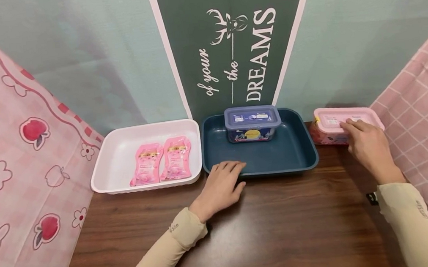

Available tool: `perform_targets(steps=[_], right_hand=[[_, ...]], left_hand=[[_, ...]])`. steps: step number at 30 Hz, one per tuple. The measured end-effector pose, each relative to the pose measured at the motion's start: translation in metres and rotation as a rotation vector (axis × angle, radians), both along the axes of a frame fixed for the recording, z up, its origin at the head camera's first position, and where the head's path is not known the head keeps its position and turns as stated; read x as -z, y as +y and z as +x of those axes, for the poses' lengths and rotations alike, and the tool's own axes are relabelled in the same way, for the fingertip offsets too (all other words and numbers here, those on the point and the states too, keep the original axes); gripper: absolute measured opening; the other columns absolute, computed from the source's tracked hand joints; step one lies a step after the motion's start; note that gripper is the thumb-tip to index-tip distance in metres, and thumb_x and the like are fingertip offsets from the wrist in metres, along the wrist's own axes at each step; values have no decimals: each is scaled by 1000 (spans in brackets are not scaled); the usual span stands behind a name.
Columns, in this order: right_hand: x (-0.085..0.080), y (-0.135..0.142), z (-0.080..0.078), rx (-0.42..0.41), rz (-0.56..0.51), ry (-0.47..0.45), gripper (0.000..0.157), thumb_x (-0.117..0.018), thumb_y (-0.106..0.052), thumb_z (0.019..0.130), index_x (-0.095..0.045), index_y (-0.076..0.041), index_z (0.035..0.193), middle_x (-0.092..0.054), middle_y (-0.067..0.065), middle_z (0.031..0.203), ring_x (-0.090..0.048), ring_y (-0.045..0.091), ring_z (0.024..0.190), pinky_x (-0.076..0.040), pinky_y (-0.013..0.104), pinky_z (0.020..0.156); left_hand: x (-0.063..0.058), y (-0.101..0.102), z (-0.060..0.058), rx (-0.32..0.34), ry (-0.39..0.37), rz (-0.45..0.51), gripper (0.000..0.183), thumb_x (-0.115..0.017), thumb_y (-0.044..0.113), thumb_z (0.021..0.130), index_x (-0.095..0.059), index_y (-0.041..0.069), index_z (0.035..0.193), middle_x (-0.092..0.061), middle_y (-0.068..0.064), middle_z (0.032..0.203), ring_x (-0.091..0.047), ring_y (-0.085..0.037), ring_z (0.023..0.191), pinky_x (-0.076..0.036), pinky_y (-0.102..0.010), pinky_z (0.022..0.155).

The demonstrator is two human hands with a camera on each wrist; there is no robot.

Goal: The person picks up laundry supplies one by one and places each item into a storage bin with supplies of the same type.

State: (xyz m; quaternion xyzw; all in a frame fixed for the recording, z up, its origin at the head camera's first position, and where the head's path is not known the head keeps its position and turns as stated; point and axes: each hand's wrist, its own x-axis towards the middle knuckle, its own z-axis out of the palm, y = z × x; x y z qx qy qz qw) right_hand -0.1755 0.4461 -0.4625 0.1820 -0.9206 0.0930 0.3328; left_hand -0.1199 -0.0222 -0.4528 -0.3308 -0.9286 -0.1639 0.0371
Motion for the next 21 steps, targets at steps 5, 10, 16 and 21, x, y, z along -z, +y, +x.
perform_targets(steps=[5, 10, 16, 21], right_hand=[[0, -2, 8, 4, -5, -4, 42, -58, 6, 84, -73, 2, 123, -74, 29, 119, -67, 53, 99, -52, 65, 81], [-1, -2, 15, 0, -4, -13, 44, -58, 7, 82, -72, 2, 123, -74, 29, 119, -67, 53, 98, -52, 64, 79], [-2, -4, 29, -5, -2, -32, 47, -58, 9, 79, -72, 3, 123, -74, 29, 121, -66, 52, 100, -52, 64, 83], [-1, -6, 41, 2, 7, -53, 53, -61, 12, 73, -72, 2, 124, -73, 29, 123, -66, 52, 104, -52, 64, 87]], left_hand=[[15, -5, 13, -22, 92, -82, 59, -74, 33, 100, -57, 12, 152, -64, -8, 147, -56, -34, 140, -44, -51, 120], [23, -5, 16, -38, 114, -107, 63, -75, 35, 99, -54, 14, 154, -63, -7, 146, -55, -34, 138, -41, -51, 121], [25, -3, 18, -57, 106, -115, 65, -75, 37, 99, -52, 14, 155, -61, -8, 148, -53, -33, 139, -38, -52, 123], [23, 0, 20, -65, 90, -100, 66, -75, 36, 99, -51, 14, 156, -59, -9, 151, -48, -37, 144, -36, -56, 123]])
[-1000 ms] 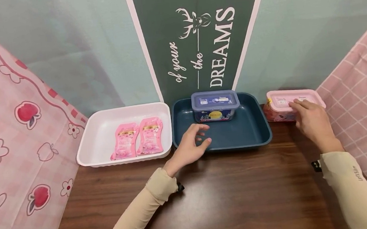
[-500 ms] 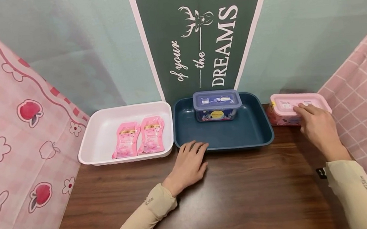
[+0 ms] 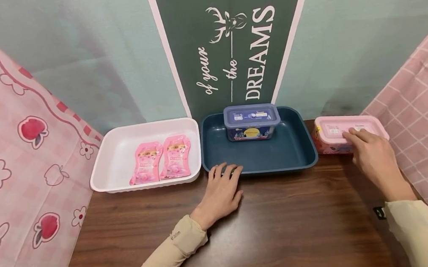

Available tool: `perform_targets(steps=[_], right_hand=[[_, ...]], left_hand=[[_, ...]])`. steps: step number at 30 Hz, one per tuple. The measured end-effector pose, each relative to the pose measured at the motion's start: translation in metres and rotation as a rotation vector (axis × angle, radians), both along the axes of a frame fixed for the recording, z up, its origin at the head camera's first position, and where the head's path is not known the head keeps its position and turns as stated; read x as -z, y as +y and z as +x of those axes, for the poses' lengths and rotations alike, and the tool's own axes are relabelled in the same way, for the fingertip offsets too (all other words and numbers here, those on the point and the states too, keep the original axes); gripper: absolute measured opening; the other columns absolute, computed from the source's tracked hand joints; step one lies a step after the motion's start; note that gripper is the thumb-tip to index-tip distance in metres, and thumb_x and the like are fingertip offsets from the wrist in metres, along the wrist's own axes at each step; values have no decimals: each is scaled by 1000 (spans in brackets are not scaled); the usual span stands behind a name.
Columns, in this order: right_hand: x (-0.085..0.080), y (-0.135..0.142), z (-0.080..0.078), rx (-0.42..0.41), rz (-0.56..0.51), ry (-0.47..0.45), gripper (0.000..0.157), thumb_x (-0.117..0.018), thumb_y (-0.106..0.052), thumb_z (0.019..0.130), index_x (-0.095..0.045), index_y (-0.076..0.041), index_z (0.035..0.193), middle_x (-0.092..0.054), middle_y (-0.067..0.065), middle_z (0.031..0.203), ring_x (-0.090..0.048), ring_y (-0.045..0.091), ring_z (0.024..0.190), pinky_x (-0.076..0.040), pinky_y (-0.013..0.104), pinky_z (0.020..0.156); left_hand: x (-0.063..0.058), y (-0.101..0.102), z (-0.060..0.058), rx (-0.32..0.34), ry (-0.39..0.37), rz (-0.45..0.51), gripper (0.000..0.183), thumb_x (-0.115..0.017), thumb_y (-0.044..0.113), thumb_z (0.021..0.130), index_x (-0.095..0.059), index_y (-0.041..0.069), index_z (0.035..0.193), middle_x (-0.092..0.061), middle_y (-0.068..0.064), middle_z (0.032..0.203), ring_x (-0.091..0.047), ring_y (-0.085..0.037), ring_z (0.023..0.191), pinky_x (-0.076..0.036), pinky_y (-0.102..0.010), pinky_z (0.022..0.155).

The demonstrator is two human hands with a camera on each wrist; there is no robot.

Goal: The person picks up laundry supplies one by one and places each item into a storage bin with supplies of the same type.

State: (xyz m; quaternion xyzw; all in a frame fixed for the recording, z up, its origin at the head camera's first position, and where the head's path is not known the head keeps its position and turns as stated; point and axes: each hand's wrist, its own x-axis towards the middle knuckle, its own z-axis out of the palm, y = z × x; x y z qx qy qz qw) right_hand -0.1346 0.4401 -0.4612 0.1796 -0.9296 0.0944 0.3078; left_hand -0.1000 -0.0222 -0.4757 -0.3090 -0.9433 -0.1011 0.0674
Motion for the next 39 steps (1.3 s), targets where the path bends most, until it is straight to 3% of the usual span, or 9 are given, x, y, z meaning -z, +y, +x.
perform_targets(steps=[5, 13, 19, 27, 33, 39], right_hand=[[0, -3, 10, -3, -4, 0, 57, -63, 13, 69, -72, 2, 124, -72, 30, 124, -66, 53, 107, -52, 65, 90], [-1, -11, 23, -26, -5, 9, 51, -59, 10, 76, -72, 3, 125, -73, 30, 124, -65, 55, 107, -52, 67, 95], [0, -15, 33, -36, -24, 15, 46, -55, 6, 80, -72, 4, 124, -73, 30, 123, -66, 58, 109, -52, 68, 97], [1, -17, 51, -26, -83, -3, 44, -55, 5, 83, -73, 3, 124, -72, 31, 126, -65, 57, 113, -45, 54, 120], [1, -19, 64, -10, -96, -8, 45, -57, 8, 82, -74, 2, 124, -72, 30, 126, -65, 57, 113, -42, 50, 124], [2, -21, 76, -5, -101, -1, 44, -52, 1, 86, -74, 2, 124, -72, 29, 125, -65, 58, 112, -40, 45, 126]], left_hand=[[-5, 7, 0, 12, -13, 27, 67, -75, 35, 99, -49, 15, 157, -55, -9, 154, -44, -38, 148, -35, -58, 124], [-14, 27, 0, 68, 7, 56, 66, -75, 34, 100, -48, 15, 157, -55, -9, 153, -46, -38, 147, -39, -57, 123], [-19, 47, -1, 139, -40, 148, 59, -72, 32, 102, -51, 14, 155, -54, -5, 154, -48, -32, 146, -43, -53, 120], [-24, 82, -1, 246, -47, 270, 49, -68, 31, 104, -56, 16, 149, -55, 1, 151, -52, -22, 139, -50, -41, 111], [-23, 110, 4, 302, -46, 258, 48, -68, 32, 104, -57, 17, 148, -55, 1, 151, -50, -19, 139, -47, -37, 114], [-20, 135, 10, 369, -30, 200, 48, -66, 33, 105, -57, 18, 150, -53, 3, 152, -48, -17, 141, -46, -33, 116]])
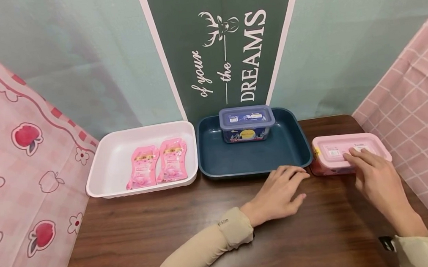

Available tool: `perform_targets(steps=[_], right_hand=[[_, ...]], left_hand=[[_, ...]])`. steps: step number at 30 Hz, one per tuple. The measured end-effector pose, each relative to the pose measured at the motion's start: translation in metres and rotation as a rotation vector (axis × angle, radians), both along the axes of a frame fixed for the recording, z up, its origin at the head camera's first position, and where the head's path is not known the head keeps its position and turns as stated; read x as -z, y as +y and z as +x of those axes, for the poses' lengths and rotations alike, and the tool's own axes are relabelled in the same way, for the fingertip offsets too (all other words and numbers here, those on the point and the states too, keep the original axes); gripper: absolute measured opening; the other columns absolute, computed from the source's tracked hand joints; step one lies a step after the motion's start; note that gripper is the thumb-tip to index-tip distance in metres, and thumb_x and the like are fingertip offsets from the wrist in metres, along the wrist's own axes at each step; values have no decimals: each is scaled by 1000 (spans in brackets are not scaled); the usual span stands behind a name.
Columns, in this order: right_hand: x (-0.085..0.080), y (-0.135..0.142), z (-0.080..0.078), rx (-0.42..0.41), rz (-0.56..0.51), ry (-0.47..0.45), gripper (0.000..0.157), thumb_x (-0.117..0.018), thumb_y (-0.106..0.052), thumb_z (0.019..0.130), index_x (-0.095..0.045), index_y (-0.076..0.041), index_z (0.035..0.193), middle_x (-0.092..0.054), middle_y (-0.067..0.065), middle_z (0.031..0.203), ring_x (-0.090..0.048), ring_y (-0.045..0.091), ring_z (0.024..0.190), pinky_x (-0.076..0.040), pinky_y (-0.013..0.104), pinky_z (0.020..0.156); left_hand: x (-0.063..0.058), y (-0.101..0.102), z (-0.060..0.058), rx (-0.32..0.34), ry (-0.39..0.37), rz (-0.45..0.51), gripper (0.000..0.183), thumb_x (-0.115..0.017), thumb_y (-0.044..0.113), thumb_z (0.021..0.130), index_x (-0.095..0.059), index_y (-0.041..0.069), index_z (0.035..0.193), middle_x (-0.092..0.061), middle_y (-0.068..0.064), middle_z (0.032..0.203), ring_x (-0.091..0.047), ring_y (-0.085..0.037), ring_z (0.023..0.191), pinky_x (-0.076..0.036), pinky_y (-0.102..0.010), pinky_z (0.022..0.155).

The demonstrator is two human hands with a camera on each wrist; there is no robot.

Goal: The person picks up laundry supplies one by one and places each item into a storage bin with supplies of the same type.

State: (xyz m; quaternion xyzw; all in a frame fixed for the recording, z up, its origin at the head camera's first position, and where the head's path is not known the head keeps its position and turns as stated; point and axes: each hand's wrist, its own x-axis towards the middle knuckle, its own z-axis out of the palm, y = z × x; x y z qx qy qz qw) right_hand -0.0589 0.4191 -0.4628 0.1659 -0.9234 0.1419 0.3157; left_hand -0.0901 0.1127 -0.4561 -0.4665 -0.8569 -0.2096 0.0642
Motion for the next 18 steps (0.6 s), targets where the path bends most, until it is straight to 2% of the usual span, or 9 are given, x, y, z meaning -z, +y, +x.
perform_targets(steps=[2, 8, 13, 18], right_hand=[[0, -1, 3, 3, -5, 3, 43, -51, -1, 87, -74, 2, 124, -73, 28, 125, -65, 58, 112, -39, 44, 126], [1, -4, 9, 10, -4, 10, 44, -50, -1, 87, -74, 2, 123, -73, 27, 127, -64, 57, 113, -46, 61, 111], [4, -6, 14, 15, -3, 13, 44, -48, -2, 88, -75, 3, 123, -73, 27, 127, -64, 56, 113, -46, 69, 97], [6, -8, 21, 14, -19, 16, 45, -46, -6, 88, -75, 2, 122, -72, 27, 127, -63, 56, 113, -45, 69, 96]], left_hand=[[1, 8, 1, 24, 14, -15, 49, -66, 33, 104, -57, 18, 150, -53, 3, 152, -48, -16, 142, -44, -32, 118], [5, 30, 0, 66, 51, -78, 58, -65, 36, 104, -51, 16, 156, -48, -1, 160, -42, -18, 151, -40, -31, 124], [9, 42, -1, 49, 83, -84, 67, -67, 37, 103, -43, 14, 162, -39, -7, 167, -37, -20, 157, -40, -32, 125], [6, 50, 0, 43, 114, -150, 67, -62, 41, 105, -42, 14, 162, -35, -4, 172, -26, -21, 163, -34, -33, 129]])
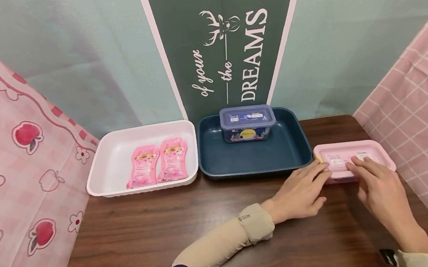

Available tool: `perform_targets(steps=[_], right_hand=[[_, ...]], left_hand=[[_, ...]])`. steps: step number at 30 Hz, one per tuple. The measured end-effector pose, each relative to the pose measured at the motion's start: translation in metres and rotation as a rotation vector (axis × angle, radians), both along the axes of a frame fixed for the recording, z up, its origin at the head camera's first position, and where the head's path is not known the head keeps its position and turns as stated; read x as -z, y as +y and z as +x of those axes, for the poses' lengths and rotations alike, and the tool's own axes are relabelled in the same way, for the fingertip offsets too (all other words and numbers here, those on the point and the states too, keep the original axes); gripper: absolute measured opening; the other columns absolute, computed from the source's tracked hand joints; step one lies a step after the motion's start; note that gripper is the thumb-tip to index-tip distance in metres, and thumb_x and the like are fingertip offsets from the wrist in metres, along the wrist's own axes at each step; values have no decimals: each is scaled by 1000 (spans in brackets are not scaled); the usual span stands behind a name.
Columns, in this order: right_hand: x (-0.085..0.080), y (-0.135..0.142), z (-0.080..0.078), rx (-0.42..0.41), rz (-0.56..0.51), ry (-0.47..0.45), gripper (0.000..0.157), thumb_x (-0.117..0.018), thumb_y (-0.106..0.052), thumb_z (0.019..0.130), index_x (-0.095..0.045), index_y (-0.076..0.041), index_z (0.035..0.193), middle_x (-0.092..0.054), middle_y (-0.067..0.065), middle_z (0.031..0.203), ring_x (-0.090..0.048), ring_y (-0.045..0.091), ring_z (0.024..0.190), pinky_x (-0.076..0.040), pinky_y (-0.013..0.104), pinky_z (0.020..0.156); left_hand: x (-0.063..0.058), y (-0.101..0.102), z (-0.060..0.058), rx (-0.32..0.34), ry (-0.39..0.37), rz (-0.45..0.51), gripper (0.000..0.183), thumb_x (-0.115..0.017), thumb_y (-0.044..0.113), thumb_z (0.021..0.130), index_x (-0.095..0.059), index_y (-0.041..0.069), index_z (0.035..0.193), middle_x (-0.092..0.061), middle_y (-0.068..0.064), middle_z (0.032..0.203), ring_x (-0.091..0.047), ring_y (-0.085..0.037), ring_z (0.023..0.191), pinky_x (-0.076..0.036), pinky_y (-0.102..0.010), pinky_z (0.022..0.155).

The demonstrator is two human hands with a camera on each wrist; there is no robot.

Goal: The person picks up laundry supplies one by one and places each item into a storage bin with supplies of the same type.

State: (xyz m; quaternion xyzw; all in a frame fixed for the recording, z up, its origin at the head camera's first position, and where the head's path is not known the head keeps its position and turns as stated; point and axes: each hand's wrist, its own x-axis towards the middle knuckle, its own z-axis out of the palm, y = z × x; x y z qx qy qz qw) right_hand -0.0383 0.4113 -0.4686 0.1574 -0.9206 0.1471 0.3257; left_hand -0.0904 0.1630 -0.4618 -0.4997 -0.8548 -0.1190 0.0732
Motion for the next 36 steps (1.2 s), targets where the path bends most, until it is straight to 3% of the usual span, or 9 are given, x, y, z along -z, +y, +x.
perform_targets(steps=[5, 10, 13, 16, 21, 24, 27, 30, 36], right_hand=[[3, -2, 8, 13, -17, 22, 45, -44, -11, 90, -76, 1, 121, -73, 26, 127, -63, 57, 112, -44, 68, 96], [4, -7, 13, 33, -27, 21, 45, -45, -13, 90, -76, 0, 121, -73, 24, 128, -62, 55, 113, -44, 57, 114], [0, -9, 18, 35, -37, -21, 46, -51, -10, 85, -76, -2, 123, -72, 23, 130, -63, 50, 121, -38, 41, 126], [-6, -5, 21, 1, -75, -79, 48, -57, -2, 79, -76, -2, 122, -72, 19, 135, -59, 24, 141, -30, 20, 127], [-14, 13, 23, -14, -221, -66, 38, -63, 5, 80, -77, 5, 115, -69, -5, 142, -44, -17, 139, -27, 3, 118], [-14, 26, 21, 86, -328, -49, 31, -64, 4, 87, -76, 9, 115, -61, -29, 138, -45, -23, 131, -30, 0, 113], [-14, 35, 20, 208, -474, -142, 32, -66, 3, 92, -74, 8, 122, -57, -44, 123, -51, -29, 111, -37, -5, 98], [-16, 42, 20, 310, -597, -262, 32, -68, -2, 95, -78, -4, 126, -56, -51, 103, -54, -30, 89, -45, -5, 74], [-18, 45, 23, 391, -692, -402, 26, -74, -10, 95, -85, -21, 117, -60, -50, 85, -58, -26, 72, -46, -2, 61]], left_hand=[[-2, 7, -2, -14, 87, -67, 59, -58, 43, 106, -47, 21, 160, -42, 6, 168, -25, -16, 163, -33, -31, 129], [-3, 8, -8, -43, 157, -46, 43, -52, 44, 111, -58, 31, 152, -53, 15, 158, -36, -10, 158, -38, -27, 124], [-5, 8, -10, -54, 176, -20, 37, -48, 41, 113, -64, 34, 146, -59, 19, 151, -43, -8, 153, -42, -24, 119], [-6, 8, -11, -64, 192, -5, 34, -47, 40, 114, -68, 35, 140, -63, 20, 145, -48, -7, 148, -45, -23, 114], [-8, 9, -5, -62, 213, -2, 32, -46, 38, 115, -70, 36, 136, -66, 21, 140, -52, -6, 144, -48, -22, 109], [-8, 8, -2, -54, 211, 1, 32, -46, 38, 115, -71, 36, 135, -66, 21, 139, -53, -6, 143, -48, -21, 108], [-9, 6, -1, -56, 209, 5, 32, -46, 38, 115, -71, 36, 135, -66, 21, 139, -53, -6, 143, -48, -21, 108], [-10, 2, 0, -56, 206, 13, 32, -46, 38, 115, -71, 36, 135, -67, 21, 139, -53, -6, 142, -48, -20, 108], [-11, -11, 6, -53, 180, 29, 31, -48, 37, 114, -72, 34, 133, -67, 20, 137, -54, -6, 141, -48, -21, 110]])
